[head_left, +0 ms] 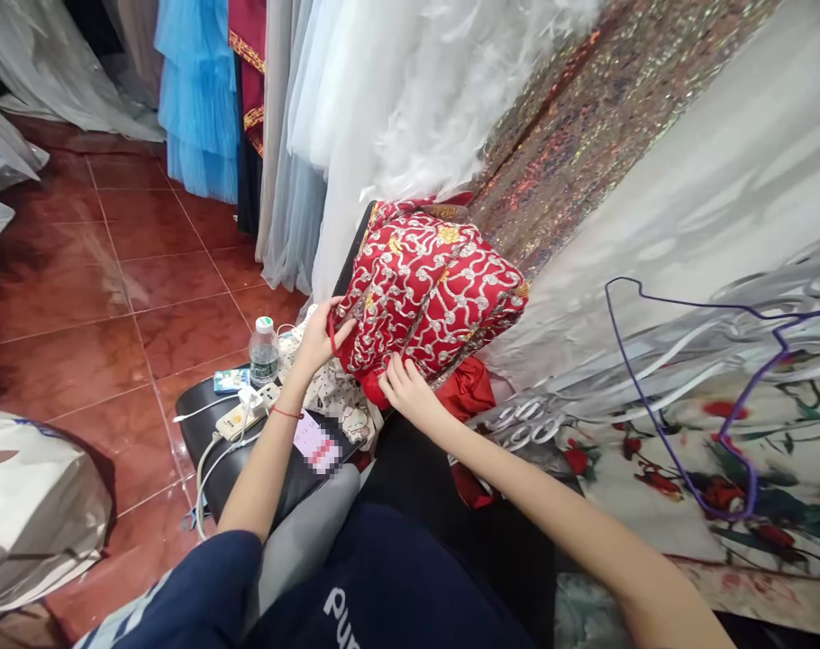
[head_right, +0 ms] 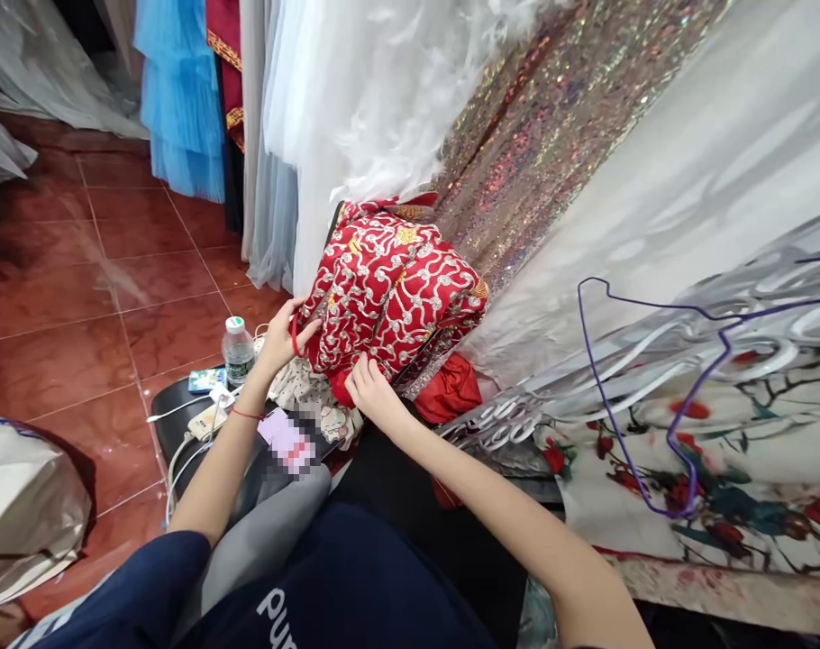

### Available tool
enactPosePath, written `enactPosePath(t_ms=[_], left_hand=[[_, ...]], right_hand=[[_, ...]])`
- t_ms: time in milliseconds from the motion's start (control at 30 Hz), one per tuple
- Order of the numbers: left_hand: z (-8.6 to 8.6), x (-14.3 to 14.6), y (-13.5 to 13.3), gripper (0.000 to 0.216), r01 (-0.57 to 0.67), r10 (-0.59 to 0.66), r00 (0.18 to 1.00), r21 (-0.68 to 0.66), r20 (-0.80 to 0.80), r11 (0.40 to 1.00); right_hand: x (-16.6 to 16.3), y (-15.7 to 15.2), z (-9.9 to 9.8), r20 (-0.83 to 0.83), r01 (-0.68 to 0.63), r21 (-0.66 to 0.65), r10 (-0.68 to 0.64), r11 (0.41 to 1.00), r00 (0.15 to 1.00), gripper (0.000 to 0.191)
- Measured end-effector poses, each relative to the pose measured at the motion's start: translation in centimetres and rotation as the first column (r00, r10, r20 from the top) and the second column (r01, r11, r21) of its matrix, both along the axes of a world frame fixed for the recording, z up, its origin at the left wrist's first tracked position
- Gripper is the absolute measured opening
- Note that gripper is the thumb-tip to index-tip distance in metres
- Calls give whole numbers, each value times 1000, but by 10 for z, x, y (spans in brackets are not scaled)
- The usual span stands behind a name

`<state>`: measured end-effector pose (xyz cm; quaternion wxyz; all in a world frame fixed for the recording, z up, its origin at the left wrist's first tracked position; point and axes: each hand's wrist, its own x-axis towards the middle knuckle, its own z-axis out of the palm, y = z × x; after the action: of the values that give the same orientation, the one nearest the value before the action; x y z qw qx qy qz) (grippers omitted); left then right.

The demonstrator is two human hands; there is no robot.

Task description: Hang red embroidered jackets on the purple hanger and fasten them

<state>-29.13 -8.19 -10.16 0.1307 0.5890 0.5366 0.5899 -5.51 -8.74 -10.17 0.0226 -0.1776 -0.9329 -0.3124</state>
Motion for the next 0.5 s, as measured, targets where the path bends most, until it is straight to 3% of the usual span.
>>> enactPosePath(t_ms=[167, 333, 500], left_hand=[[30, -15, -6, 32, -9, 10, 998, -28, 60, 1000], [90, -2, -20, 30, 81, -81, 997, 31, 5, 996], [147, 28, -37, 39, 237, -232, 969, 61, -84, 969]], right_hand=[[11, 5, 19, -127, -34, -1, 34, 999, 991, 34], [14, -6, 69, -300, -41, 145, 84, 989, 950, 29], [27, -22, 123, -536, 62, 135, 20, 989, 844, 25]])
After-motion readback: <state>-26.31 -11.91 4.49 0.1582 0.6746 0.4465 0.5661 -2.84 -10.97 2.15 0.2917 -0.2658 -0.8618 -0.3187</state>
